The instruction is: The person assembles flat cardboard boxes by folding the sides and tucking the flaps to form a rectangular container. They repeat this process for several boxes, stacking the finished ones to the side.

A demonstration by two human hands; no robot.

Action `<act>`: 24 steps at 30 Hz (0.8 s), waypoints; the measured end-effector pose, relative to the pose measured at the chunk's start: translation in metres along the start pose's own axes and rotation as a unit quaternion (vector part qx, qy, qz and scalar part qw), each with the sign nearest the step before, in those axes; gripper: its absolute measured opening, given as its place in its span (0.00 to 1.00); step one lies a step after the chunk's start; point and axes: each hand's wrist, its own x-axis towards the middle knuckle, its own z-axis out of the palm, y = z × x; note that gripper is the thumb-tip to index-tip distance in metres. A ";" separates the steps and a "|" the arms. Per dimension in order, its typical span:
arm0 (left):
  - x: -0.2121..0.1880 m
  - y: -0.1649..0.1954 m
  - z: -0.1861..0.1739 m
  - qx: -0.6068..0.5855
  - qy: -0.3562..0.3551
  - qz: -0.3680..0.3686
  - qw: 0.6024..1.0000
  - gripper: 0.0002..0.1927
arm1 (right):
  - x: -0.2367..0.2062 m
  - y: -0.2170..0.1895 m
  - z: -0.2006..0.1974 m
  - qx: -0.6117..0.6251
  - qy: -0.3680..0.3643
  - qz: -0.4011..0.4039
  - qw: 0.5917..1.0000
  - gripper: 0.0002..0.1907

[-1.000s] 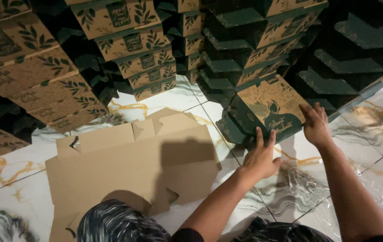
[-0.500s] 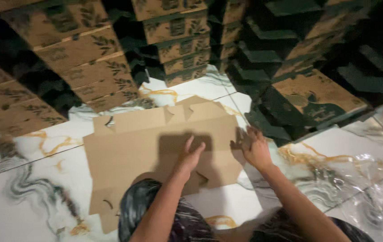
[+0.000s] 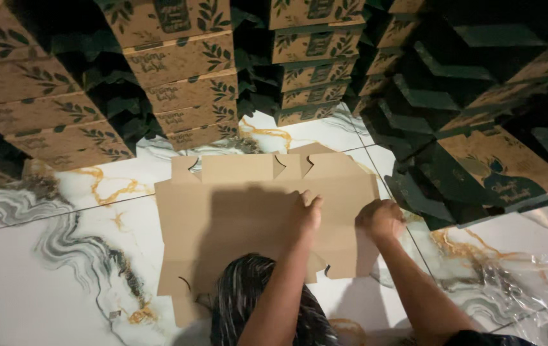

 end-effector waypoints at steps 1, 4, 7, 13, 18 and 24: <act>-0.005 0.004 0.001 -0.007 0.012 0.016 1.000 0.34 | 0.004 0.004 -0.003 -0.007 0.004 0.005 1.000 0.47; -0.009 0.011 -0.003 -0.038 0.029 0.050 0.998 0.32 | 0.014 0.003 -0.004 0.142 -0.031 -0.002 0.989 0.23; -0.008 0.012 0.002 -0.068 0.030 0.047 0.996 0.31 | 0.024 0.019 -0.004 0.293 -0.081 -0.083 0.949 0.21; 0.006 0.002 0.008 -0.058 0.044 0.066 0.995 0.28 | 0.033 0.059 -0.016 0.147 0.046 -0.231 0.961 0.10; -0.025 0.028 -0.026 -0.268 0.002 -0.004 0.963 0.33 | 0.005 0.092 -0.053 0.276 0.169 -0.275 0.905 0.07; -0.086 0.127 -0.096 -0.554 -0.011 -0.150 0.819 0.55 | -0.029 0.194 -0.107 0.220 0.200 -0.441 0.847 0.19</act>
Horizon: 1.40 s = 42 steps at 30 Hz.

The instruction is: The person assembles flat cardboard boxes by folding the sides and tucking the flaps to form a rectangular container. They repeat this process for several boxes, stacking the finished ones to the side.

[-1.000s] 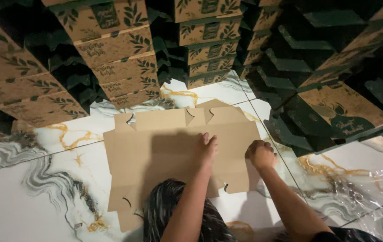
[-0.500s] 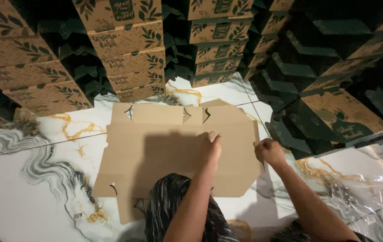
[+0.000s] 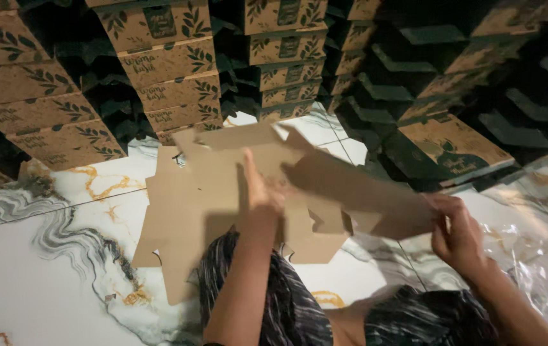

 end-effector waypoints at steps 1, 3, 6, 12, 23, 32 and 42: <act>-0.011 0.012 0.007 -0.023 -0.005 -0.012 1.000 0.54 | -0.015 0.005 -0.015 -0.013 -0.040 0.039 0.998 0.20; -0.020 0.029 0.014 -0.069 -0.015 -0.037 0.997 0.53 | -0.037 0.014 -0.028 -0.040 -0.117 0.119 0.985 0.23; -0.016 0.032 0.006 -0.017 -0.036 0.062 0.997 0.40 | -0.067 0.021 -0.035 0.037 -0.090 0.013 0.995 0.24; 0.016 -0.021 -0.023 0.082 0.011 0.121 0.989 0.18 | -0.053 0.025 -0.037 0.147 -0.269 0.191 0.933 0.26; -0.041 -0.081 -0.007 0.048 -0.121 0.176 0.976 0.12 | 0.086 -0.071 -0.019 -0.030 -0.193 0.001 0.981 0.28; -0.089 -0.081 0.001 0.113 -0.119 0.243 0.956 0.20 | 0.093 -0.091 -0.019 -0.159 -0.182 -0.126 0.962 0.27; -0.096 -0.098 0.016 0.413 -0.103 0.300 0.854 0.23 | 0.103 -0.133 -0.019 -0.304 -0.177 -0.181 0.918 0.32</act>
